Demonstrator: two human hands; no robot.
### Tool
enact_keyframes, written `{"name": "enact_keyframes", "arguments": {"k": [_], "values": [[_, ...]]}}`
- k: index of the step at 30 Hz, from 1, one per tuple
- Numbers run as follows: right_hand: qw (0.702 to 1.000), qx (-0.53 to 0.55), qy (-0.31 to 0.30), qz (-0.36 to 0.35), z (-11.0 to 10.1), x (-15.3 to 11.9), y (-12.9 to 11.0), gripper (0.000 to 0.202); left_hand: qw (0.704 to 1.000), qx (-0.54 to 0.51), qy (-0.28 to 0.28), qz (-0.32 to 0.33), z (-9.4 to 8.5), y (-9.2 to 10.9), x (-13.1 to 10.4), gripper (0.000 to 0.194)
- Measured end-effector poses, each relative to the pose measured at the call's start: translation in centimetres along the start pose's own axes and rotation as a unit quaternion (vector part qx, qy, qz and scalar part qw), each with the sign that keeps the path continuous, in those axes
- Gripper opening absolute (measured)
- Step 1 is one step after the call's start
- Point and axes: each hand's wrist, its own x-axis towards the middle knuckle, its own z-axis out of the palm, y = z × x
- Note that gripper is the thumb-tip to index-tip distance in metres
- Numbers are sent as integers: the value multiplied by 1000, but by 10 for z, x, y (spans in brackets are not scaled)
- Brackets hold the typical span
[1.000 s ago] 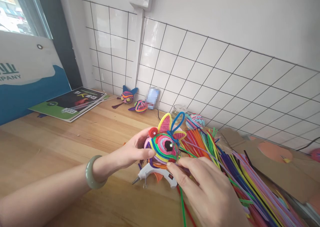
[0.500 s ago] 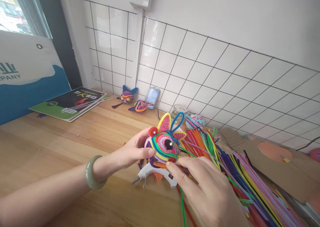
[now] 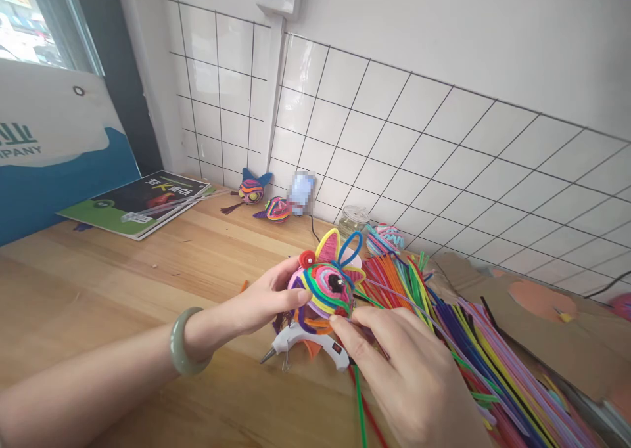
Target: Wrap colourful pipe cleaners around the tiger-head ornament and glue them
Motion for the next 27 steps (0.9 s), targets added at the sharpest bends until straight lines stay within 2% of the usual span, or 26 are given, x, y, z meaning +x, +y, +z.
{"name": "enact_keyframes", "arguments": {"k": [6,13,18,27], "values": [[999,-28,-16,2,-1,0,0,25,999,28,15,-7,0,-1,1,46],[999,-41,1,-8,1,2,2,27,999,20,33,-22,-1,-4,1,44],[997,-49,-49,-22,-6,4,4,23,998,26,42,-38,0,-3,0,46],[997,-53,-45,-20,-7,4,6,25,997,-33,45,-61,1,-4,0,45]]}}
